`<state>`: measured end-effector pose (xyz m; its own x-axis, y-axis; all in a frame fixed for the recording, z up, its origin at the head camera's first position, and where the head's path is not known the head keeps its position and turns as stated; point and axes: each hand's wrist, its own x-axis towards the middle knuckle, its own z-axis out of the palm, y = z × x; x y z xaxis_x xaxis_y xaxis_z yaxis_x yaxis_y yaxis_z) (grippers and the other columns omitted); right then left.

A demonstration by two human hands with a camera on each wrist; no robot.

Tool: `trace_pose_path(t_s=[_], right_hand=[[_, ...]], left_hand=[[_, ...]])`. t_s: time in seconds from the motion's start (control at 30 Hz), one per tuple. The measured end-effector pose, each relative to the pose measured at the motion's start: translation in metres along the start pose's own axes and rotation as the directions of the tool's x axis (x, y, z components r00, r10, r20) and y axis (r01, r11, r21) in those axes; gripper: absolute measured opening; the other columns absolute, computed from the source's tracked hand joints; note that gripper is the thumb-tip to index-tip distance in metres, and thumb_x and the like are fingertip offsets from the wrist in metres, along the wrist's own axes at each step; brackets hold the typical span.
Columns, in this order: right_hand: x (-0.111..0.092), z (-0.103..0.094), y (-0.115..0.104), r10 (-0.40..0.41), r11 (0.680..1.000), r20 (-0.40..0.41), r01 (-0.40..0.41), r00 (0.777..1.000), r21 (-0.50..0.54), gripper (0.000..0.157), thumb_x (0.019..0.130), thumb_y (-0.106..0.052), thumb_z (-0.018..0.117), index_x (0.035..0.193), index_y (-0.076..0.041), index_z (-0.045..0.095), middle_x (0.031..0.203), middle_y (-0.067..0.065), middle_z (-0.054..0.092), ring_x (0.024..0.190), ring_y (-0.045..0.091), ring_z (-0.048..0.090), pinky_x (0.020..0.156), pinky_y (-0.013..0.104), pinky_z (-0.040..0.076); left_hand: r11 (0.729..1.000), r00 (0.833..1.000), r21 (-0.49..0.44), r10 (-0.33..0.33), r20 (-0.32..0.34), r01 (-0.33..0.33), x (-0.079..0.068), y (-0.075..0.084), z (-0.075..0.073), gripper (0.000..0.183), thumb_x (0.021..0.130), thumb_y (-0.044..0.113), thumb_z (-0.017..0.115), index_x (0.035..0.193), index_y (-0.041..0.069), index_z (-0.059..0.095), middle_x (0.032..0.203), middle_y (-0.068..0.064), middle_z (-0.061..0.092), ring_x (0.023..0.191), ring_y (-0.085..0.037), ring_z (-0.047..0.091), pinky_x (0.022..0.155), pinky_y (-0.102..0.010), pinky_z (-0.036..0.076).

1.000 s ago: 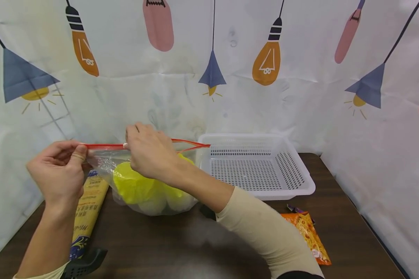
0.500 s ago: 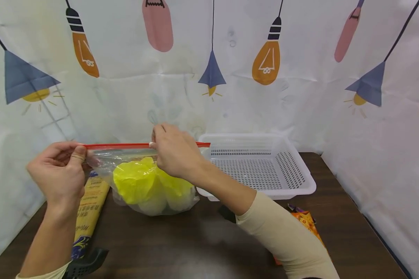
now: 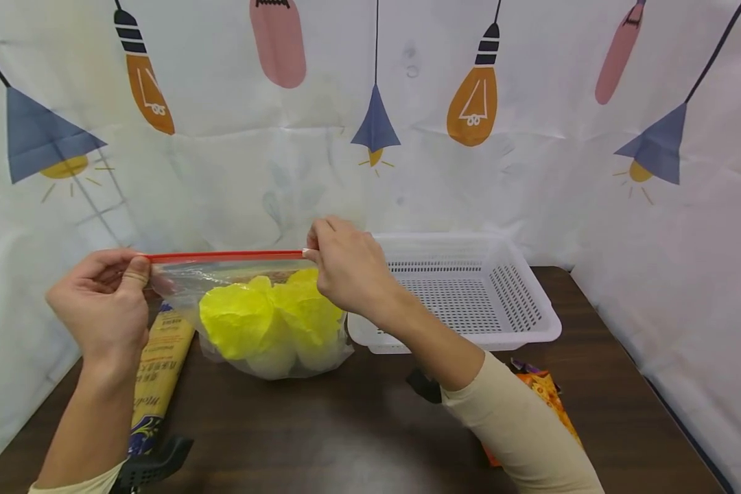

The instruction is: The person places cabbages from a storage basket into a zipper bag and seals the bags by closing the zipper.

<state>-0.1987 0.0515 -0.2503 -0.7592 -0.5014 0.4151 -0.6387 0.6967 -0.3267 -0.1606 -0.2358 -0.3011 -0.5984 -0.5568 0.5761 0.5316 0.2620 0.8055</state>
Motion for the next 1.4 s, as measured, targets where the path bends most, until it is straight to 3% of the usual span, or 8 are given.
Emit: trace_pose_path(t_s=[0.47, 1.13, 1.3, 1.4], right_hand=[[-0.014, -0.006, 0.02, 0.049, 0.995, -0.04, -0.045, 0.998, 0.093, 0.008, 0.103, -0.016, 0.064, 0.105, -0.011, 0.059, 0.098, 0.003, 0.058, 0.08, 0.02, 0.055, 0.071, 0.034, 0.05], [-0.024, -0.017, 0.038, 0.093, 0.991, -0.047, -0.089, 0.995, 0.096, 0.005, 0.102, -0.012, 0.064, 0.104, -0.01, 0.059, 0.094, 0.004, 0.059, 0.075, 0.022, 0.054, 0.068, 0.034, 0.048], [-0.025, -0.018, 0.042, 0.098, 0.975, -0.046, -0.087, 0.994, 0.203, 0.004, 0.102, -0.013, 0.065, 0.103, -0.01, 0.061, 0.091, 0.005, 0.065, 0.068, 0.016, 0.061, 0.061, 0.034, 0.049], [-0.024, -0.017, 0.045, 0.125, 0.931, -0.03, -0.107, 0.992, 0.349, 0.004, 0.102, -0.011, 0.066, 0.103, -0.009, 0.064, 0.093, 0.005, 0.067, 0.068, 0.015, 0.068, 0.059, 0.034, 0.054]], left_hand=[[1.0, 1.0, 0.001, -0.007, 0.0, 0.007, 0.002, 0.0, -0.004, 0.015, 0.095, 0.004, 0.072, 0.089, -0.01, 0.073, 0.067, -0.002, 0.07, 0.049, -0.012, 0.065, 0.048, -0.02, 0.051], [0.999, 1.0, -0.04, 0.017, -0.016, -0.018, 0.006, -0.002, -0.007, 0.016, 0.093, 0.002, 0.074, 0.089, -0.013, 0.073, 0.066, -0.003, 0.07, 0.046, -0.012, 0.062, 0.052, -0.02, 0.055], [0.991, 1.0, -0.133, 0.001, -0.017, -0.003, 0.006, 0.0, -0.007, 0.016, 0.093, 0.0, 0.074, 0.086, -0.015, 0.071, 0.064, -0.006, 0.069, 0.045, -0.015, 0.062, 0.051, -0.021, 0.054], [0.98, 0.999, -0.198, -0.027, -0.02, 0.022, 0.006, 0.003, -0.009, 0.016, 0.092, -0.002, 0.073, 0.085, -0.015, 0.07, 0.065, -0.008, 0.069, 0.046, -0.016, 0.063, 0.052, -0.021, 0.055]])
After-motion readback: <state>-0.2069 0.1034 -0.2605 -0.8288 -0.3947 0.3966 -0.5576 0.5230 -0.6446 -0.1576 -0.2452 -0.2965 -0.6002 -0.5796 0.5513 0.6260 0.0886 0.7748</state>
